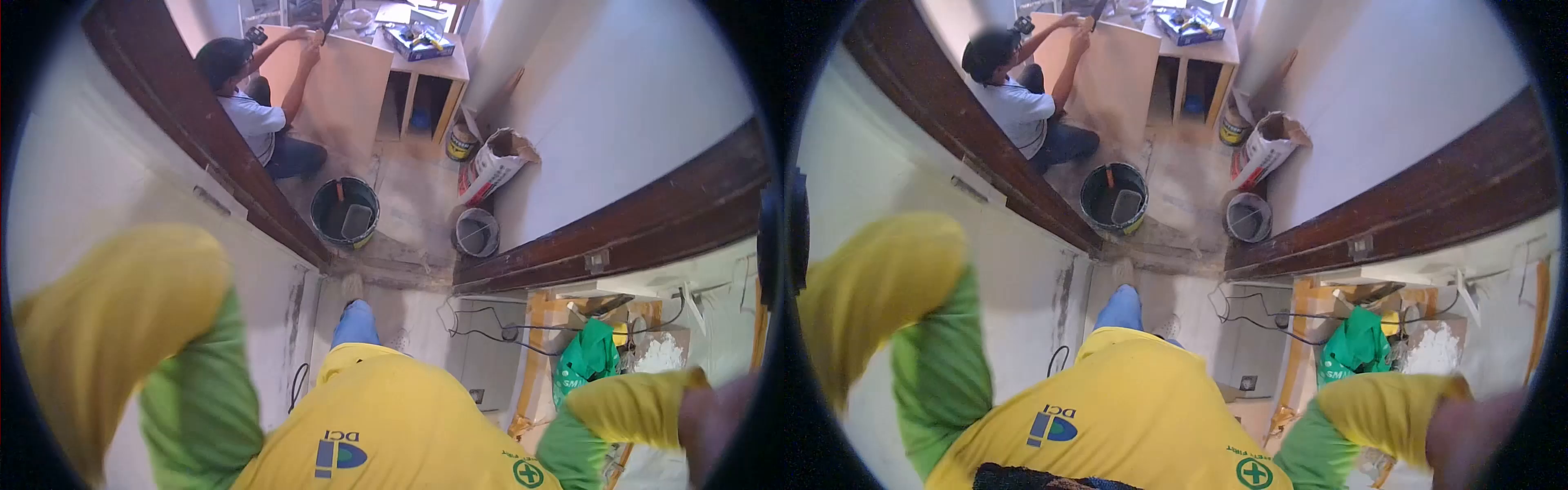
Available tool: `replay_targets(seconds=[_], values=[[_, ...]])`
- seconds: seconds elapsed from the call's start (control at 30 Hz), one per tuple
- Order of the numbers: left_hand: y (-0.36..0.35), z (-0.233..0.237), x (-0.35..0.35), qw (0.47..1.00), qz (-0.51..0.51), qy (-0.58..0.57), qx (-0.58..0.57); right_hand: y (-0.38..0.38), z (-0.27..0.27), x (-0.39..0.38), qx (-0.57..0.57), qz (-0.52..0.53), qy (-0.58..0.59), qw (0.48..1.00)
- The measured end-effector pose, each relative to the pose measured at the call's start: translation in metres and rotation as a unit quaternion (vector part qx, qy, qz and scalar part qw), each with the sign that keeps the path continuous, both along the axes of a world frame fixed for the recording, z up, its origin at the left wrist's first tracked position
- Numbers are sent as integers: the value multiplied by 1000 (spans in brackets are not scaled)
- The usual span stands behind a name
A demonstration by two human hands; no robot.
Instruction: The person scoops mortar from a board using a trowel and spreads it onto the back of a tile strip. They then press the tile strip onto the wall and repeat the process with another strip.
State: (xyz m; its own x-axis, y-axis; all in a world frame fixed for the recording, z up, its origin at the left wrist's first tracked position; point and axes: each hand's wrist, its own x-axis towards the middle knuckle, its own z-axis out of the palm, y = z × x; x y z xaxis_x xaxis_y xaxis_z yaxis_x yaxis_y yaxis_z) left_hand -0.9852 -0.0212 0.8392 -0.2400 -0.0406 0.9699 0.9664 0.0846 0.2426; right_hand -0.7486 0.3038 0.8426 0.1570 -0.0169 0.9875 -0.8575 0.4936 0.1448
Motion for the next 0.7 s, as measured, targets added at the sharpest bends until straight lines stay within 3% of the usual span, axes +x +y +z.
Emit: replay_targets(seconds=[0.03, 0.07, 0.1, 0.17, 0.23, 0.27, 0.3, 0.37, 0.4, 0.47, 0.5, 0.57, 0.6, 0.63, 0.7], values=[[-4, -32, -12, 1000, -15, -18, 13, 50, -27, -15, -31, -144, -43, 988], [-7, -68, -27, 998, -22, -60, 19, 72, -63, -45, -200, -252, -147, 935], [-8, -112, -52, 991, -22, -125, 29, 83, -99, -76, -356, -353, -242, 831], [-5, -227, -115, 951, -15, -305, 41, 77, -159, -121, -240, -602, -283, 707], [6, -394, -183, 859, -2, -509, 46, 85, -199, -154, -211, -651, -237, 690], [5, -506, -210, 805, -21, -588, 69, 93, -213, -167, -187, -688, -183, 677], [8, -579, -212, 789, 69, -610, -3, 105, -218, -174, -163, -708, -159, 669], [0, -690, -199, 696, 104, -704, -91, 130, -229, -179, -91, -771, -166, 608], [-3, -727, -190, 638, 119, -747, -146, 130, -239, -188, -73, -778, -175, 599], [-9, -810, -175, 567, 144, -772, -250, 131, -260, -199, -33, -869, -174, 462], [-9, -834, -171, 535, 127, -789, -275, 137, -264, -197, -13, -875, -174, 452], [-3, -869, -173, 491, 105, -806, -313, 160, -269, -191, 48, -908, -158, 385], [-1, -893, -176, 475, 99, -808, -333, 172, -273, -187, 101, -935, -94, 326], [0, -916, -176, 456, 97, -811, -353, 172, -273, -189, 111, -934, -96, 325], [11, -938, -186, 442, 100, -803, -387, 162, -270, -205, 140, -974, -112, 140]])
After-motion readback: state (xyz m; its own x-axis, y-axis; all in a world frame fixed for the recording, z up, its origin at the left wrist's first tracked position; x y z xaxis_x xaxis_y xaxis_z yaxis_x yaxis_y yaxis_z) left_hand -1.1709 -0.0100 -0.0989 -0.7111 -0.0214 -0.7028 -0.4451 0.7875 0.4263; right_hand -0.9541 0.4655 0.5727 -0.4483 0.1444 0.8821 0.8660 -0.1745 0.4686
